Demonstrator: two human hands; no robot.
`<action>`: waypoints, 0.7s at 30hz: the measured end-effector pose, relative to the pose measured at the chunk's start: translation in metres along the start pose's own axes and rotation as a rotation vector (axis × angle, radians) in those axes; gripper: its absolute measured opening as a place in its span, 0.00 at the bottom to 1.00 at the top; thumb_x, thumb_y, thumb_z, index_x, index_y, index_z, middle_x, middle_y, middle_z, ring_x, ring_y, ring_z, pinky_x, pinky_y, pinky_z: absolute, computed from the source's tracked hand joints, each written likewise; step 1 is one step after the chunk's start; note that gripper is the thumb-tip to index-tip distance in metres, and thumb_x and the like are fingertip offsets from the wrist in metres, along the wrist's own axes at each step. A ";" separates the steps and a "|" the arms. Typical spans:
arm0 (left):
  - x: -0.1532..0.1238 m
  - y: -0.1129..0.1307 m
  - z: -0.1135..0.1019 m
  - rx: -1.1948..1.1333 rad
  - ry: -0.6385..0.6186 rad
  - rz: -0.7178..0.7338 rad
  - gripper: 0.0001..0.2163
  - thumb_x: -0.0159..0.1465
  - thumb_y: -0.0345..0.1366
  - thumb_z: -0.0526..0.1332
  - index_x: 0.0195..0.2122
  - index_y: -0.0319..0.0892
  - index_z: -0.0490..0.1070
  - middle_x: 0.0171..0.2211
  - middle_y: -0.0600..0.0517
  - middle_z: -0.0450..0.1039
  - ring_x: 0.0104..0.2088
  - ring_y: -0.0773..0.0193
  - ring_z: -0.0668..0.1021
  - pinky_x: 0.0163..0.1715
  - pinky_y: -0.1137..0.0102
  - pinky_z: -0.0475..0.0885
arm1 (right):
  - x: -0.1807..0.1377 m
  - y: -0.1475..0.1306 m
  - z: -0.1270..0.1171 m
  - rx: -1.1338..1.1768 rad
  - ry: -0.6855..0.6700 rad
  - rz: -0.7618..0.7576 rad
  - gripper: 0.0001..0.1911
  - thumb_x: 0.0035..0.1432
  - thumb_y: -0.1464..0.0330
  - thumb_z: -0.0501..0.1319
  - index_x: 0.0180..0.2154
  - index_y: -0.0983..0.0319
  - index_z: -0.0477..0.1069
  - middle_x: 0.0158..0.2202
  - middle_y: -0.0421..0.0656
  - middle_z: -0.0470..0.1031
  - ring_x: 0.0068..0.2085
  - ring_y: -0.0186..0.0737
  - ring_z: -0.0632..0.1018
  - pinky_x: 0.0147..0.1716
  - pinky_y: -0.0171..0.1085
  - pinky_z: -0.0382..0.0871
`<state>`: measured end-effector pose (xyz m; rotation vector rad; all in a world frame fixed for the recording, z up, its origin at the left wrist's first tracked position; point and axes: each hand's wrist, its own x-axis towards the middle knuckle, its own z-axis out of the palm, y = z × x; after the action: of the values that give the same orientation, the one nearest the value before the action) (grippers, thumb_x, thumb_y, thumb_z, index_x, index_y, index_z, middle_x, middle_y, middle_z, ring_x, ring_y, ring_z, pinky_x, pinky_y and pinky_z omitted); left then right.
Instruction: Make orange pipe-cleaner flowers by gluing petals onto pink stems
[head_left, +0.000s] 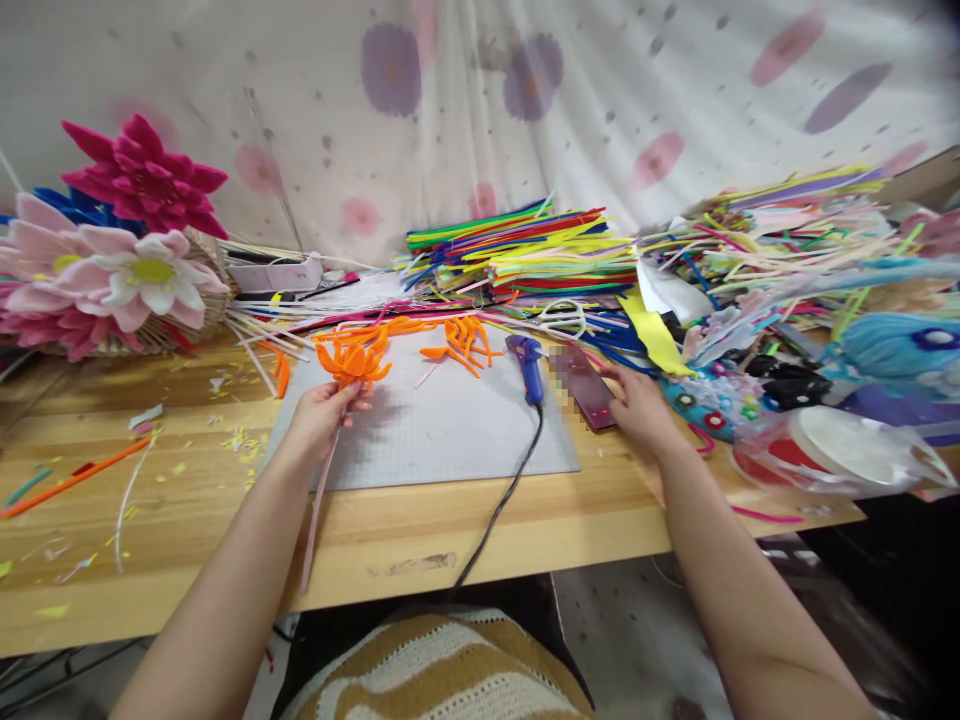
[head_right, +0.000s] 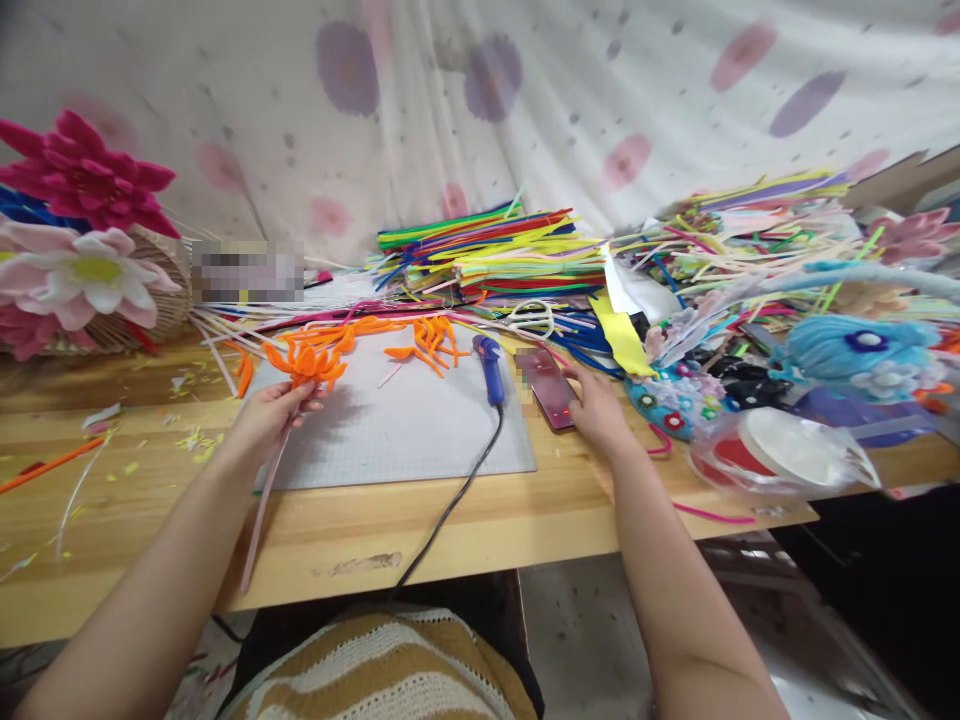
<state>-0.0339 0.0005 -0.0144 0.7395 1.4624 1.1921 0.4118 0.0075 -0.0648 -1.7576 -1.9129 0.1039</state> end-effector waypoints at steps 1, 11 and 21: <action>0.000 0.000 0.000 -0.009 -0.006 -0.001 0.03 0.54 0.28 0.62 0.30 0.34 0.72 0.26 0.48 0.76 0.18 0.74 0.73 0.11 0.82 0.56 | 0.001 0.000 0.002 0.022 0.011 -0.003 0.27 0.42 0.76 0.51 0.47 0.62 0.67 0.47 0.48 0.72 0.51 0.48 0.69 0.49 0.47 0.62; 0.001 -0.009 -0.008 -0.057 -0.087 0.014 0.06 0.55 0.33 0.62 0.31 0.35 0.72 0.29 0.45 0.77 0.19 0.74 0.73 0.11 0.82 0.58 | -0.015 0.014 0.012 -0.016 0.062 0.029 0.33 0.46 0.55 0.61 0.51 0.66 0.63 0.49 0.54 0.68 0.51 0.55 0.68 0.50 0.51 0.60; -0.009 -0.004 0.004 -0.022 -0.101 -0.023 0.05 0.57 0.32 0.60 0.30 0.34 0.70 0.26 0.47 0.76 0.17 0.74 0.72 0.10 0.81 0.57 | 0.002 -0.051 -0.005 0.254 0.185 -0.025 0.13 0.54 0.59 0.56 0.36 0.61 0.71 0.37 0.47 0.74 0.41 0.44 0.74 0.43 0.44 0.66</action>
<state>-0.0277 -0.0078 -0.0147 0.7558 1.3691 1.1355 0.3679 0.0006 -0.0391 -1.5198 -1.7071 0.1624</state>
